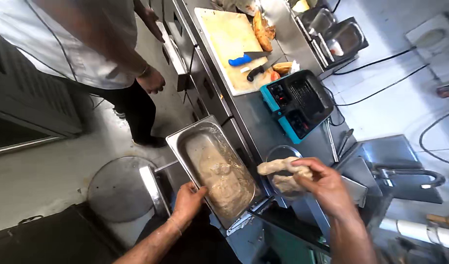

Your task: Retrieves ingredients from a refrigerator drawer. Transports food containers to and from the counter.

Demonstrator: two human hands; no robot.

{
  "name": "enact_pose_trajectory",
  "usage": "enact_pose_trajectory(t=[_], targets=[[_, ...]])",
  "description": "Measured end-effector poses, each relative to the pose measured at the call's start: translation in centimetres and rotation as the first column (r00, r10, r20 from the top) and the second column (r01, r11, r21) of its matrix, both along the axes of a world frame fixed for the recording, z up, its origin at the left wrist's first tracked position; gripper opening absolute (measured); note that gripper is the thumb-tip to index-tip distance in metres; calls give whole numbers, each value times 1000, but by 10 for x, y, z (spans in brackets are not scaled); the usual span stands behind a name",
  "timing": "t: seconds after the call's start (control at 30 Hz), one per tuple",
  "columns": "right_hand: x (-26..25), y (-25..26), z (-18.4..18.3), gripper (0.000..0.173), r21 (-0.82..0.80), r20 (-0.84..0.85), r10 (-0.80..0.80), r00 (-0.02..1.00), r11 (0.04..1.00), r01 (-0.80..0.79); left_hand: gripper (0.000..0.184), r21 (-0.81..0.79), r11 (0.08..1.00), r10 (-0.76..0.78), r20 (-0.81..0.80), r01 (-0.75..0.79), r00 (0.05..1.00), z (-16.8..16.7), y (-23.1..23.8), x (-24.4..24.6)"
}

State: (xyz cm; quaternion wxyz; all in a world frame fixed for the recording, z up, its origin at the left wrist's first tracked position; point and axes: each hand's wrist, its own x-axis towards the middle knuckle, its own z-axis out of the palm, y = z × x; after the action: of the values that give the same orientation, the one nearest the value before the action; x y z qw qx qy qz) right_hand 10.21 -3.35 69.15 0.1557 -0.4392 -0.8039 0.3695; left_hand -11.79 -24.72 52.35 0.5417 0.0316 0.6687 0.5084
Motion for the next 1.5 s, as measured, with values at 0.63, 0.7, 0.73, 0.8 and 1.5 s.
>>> enact_pose_trajectory(t=[0.63, 0.7, 0.73, 0.8, 1.5], targets=[[-97, -87, -151, 27, -35, 739, 179, 650, 973, -228, 12, 26, 993, -115, -85, 118, 990, 8, -11, 17], [-94, -87, -145, 25, -98, 723, 230, 651, 968, -233, 13, 16, 993, -114, -108, 117, 988, 7, -13, 17], [-91, -85, -138, 26, -122, 703, 236, 671, 969, -213, 12, 10, 993, -112, -109, 114, 988, 7, -13, 17], [-78, -80, -118, 27, -134, 592, 186, 784, 982, -132, 12, -3, 995, -104, -104, 104, 989, 7, -11, 15], [-60, -87, -148, 41, -298, 754, 440, 487, 891, -344, 10, -4, 998, -70, -7, 70, 998, 5, -1, 22]])
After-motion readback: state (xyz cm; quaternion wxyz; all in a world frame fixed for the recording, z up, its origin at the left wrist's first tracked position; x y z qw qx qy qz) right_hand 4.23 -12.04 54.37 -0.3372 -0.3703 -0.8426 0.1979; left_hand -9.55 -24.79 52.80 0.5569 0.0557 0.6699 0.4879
